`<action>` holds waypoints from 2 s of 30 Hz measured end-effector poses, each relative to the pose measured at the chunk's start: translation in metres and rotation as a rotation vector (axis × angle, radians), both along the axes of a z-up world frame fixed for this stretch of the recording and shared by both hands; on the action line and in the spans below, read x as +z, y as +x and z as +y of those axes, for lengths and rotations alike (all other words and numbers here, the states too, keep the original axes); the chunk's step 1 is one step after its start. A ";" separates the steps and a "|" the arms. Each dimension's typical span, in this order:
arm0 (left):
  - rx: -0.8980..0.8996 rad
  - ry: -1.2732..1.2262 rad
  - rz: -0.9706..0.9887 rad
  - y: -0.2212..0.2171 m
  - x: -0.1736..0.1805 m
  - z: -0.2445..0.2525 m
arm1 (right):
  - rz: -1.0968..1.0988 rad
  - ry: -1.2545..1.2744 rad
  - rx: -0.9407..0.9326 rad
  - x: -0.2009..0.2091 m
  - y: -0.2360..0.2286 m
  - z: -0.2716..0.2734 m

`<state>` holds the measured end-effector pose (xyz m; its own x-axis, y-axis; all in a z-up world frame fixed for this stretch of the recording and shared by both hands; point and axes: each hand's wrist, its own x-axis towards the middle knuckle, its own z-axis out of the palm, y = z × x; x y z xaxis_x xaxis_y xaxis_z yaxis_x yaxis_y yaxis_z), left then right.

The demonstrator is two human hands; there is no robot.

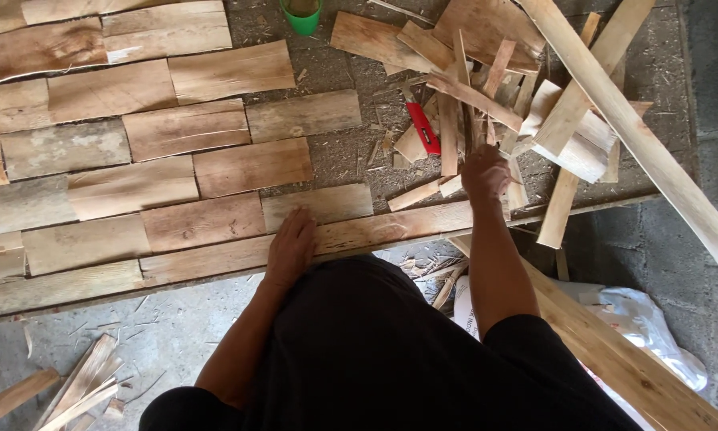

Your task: Arranging and trimming small wooden planks or bark pieces to create a decorative surface on a workbench.

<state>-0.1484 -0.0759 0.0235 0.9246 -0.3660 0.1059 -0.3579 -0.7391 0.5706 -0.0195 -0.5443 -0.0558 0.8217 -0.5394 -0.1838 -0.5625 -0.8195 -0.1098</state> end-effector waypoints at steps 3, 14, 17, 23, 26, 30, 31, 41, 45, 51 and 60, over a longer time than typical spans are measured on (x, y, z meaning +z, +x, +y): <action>0.004 -0.001 0.021 -0.003 0.000 -0.002 | -0.071 -0.020 -0.008 -0.006 0.004 -0.026; 0.006 -0.011 0.027 -0.006 -0.002 -0.001 | -0.736 0.638 -0.356 0.017 0.028 -0.096; 0.001 -0.017 0.030 -0.005 -0.001 0.000 | -0.725 0.679 -0.424 0.031 0.033 -0.096; 0.007 -0.029 0.030 -0.004 0.001 0.001 | -0.821 -0.182 0.082 0.008 0.018 -0.092; 0.009 -0.028 0.038 -0.003 0.001 0.001 | -0.396 0.047 -0.021 0.070 0.009 -0.025; -0.001 -0.014 0.056 -0.001 0.001 -0.002 | 0.033 0.037 0.219 0.071 -0.005 0.007; -0.002 -0.015 0.056 0.000 0.001 -0.002 | 0.034 0.036 0.218 0.066 -0.008 0.006; -0.019 -0.012 0.063 0.001 -0.011 0.002 | -0.054 -0.118 0.291 0.029 -0.018 -0.032; 0.000 -0.011 0.070 0.000 -0.012 0.003 | -0.069 -0.209 0.243 0.039 -0.019 -0.057; 0.024 -0.019 0.038 0.000 -0.010 0.004 | -0.040 -0.193 0.036 0.032 -0.027 -0.094; 0.034 -0.010 0.040 0.004 0.007 0.001 | -0.265 -0.326 -0.133 0.070 -0.011 -0.063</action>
